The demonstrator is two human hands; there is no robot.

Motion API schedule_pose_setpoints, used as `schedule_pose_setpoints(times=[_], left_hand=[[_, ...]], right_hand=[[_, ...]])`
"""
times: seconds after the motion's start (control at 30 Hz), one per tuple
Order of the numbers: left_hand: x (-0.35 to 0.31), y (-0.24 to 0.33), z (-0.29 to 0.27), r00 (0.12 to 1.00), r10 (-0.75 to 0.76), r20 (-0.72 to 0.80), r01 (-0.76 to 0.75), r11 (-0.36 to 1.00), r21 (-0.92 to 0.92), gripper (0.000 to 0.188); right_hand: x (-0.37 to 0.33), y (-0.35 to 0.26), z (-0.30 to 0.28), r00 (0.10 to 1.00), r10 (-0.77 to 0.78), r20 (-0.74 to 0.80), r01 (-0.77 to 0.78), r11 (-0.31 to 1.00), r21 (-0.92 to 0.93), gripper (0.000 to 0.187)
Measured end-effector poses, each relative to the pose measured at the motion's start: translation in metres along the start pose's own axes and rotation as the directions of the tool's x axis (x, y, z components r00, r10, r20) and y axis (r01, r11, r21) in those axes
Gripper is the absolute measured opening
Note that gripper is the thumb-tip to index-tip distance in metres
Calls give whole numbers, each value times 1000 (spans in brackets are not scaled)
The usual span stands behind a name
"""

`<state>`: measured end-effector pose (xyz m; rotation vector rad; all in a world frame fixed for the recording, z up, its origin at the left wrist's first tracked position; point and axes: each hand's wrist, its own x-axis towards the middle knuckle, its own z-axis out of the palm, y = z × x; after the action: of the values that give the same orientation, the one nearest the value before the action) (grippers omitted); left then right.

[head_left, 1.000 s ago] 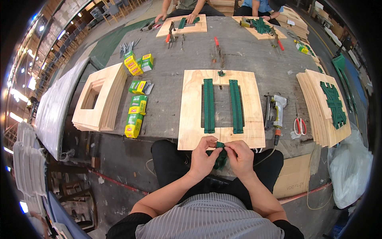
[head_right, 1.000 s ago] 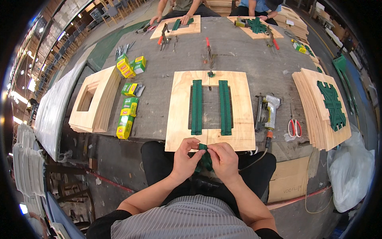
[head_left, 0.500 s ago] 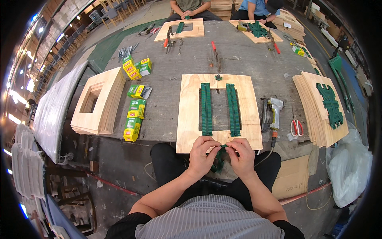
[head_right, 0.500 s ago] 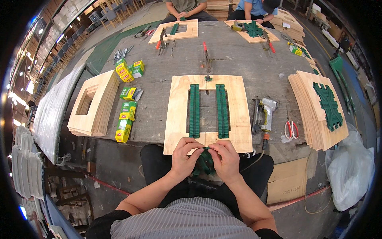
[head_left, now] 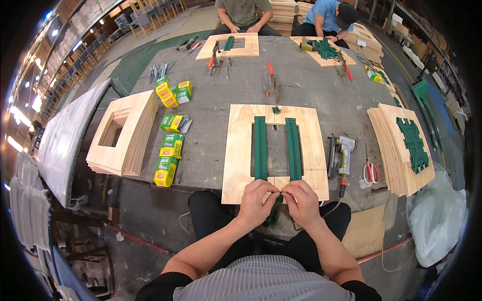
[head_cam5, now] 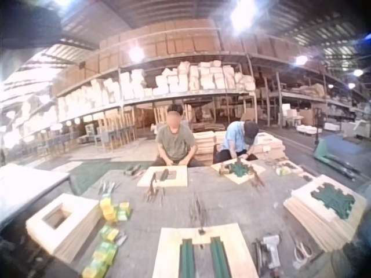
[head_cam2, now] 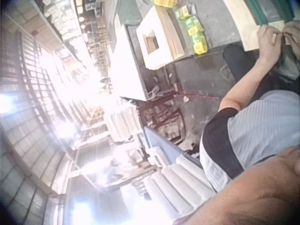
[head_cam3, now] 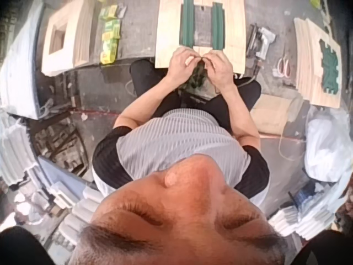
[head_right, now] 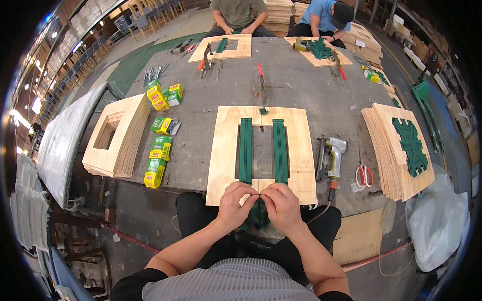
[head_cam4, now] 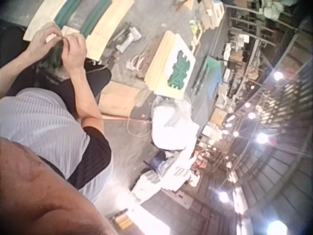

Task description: The person assembles a cushion frame by attaching green plastic strips to a square wooden board. They position the strips and secure them using a pneumatic nail gun, repeating the process to form a grid pattern.

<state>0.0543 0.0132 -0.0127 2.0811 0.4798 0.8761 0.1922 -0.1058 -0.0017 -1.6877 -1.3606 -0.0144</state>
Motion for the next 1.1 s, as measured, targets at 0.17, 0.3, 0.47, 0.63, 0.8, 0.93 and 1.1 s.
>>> schedule_pose_setpoints(times=[0.17,0.3,0.47,0.63,0.8,0.93,1.1], left_hand=[[34,-15,-7,993,-57,106,52,997,49,10],[78,-48,-5,998,-51,-39,53,997,48,17],[112,-85,20,993,-72,-97,91,976,199,28],[113,-105,49,996,-25,83,-3,950,313,40],[144,-133,56,992,-20,127,-43,880,474,47],[164,-155,58,985,-35,168,-70,813,578,53],[176,-163,64,980,-3,200,-125,772,623,56]], right_hand=[[35,15,-1,997,-19,78,20,1000,-23,11],[93,43,19,974,119,193,-130,991,45,8],[177,138,62,860,407,308,-390,913,-116,13],[217,199,88,789,569,230,-484,807,-338,14],[237,209,109,784,579,224,-465,787,-406,14],[242,205,117,788,578,213,-463,784,-414,15],[242,212,110,802,564,197,-442,782,-440,16]])
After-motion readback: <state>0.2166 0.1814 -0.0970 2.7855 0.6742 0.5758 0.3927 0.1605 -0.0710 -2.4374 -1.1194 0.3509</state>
